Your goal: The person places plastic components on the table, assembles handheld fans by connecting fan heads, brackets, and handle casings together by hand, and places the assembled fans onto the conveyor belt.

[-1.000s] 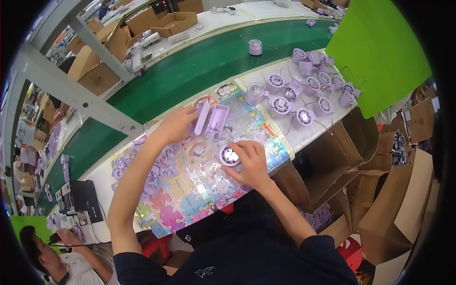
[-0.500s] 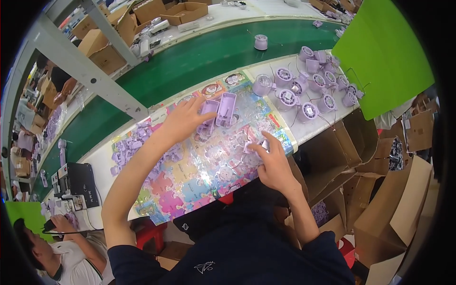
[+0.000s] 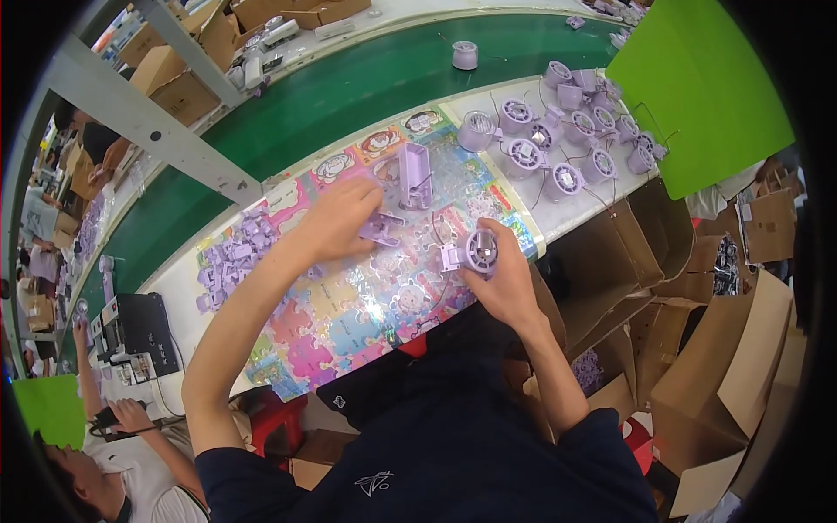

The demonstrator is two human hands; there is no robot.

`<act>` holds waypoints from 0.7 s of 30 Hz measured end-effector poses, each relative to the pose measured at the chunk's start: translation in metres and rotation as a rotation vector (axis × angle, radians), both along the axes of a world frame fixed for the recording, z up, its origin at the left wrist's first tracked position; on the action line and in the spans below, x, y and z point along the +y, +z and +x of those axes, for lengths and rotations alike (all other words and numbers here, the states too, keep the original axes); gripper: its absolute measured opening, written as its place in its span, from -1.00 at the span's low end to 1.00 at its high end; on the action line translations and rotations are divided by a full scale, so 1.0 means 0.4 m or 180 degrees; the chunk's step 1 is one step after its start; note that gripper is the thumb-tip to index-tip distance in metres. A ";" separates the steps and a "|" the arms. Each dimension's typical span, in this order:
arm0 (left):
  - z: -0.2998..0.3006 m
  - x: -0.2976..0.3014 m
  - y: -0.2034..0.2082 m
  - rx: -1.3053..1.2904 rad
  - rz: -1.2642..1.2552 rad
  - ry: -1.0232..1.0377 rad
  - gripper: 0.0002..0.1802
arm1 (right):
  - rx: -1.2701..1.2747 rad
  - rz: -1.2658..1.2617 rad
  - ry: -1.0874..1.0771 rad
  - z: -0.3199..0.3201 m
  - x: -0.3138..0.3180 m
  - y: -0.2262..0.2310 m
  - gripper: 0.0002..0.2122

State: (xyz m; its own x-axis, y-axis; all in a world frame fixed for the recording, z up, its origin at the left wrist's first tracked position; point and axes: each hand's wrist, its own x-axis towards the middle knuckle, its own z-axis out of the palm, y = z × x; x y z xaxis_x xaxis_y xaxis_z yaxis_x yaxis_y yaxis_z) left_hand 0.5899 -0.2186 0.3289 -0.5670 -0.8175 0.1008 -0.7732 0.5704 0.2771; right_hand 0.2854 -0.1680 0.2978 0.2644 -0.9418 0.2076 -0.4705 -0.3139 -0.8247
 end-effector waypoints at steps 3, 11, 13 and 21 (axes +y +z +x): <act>-0.046 0.038 0.054 0.0178 0.1208 0.0592 -0.45 | -0.0037 -0.0468 0.0159 0.015 -0.001 0.040 -0.34; -0.101 0.122 0.081 0.0624 0.0962 0.0344 -0.40 | 0.0005 -0.0851 0.0422 0.066 0.010 0.073 -0.34; -0.109 0.133 0.091 0.0584 0.1152 0.0591 -0.39 | 0.0100 -0.0934 0.0409 0.070 0.014 0.066 -0.34; -0.097 0.151 0.109 0.1500 0.1886 0.0484 -0.53 | 0.0558 -0.1218 0.0365 0.084 0.025 0.072 -0.32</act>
State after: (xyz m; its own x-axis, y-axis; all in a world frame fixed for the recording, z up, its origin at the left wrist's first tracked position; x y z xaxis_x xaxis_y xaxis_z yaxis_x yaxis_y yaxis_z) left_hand 0.5512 -0.1582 0.3725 -0.4498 -0.8758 -0.1751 -0.5558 0.1211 0.8224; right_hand 0.3190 -0.1578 0.3264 0.4251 -0.7683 0.4785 -0.5375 -0.6396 -0.5495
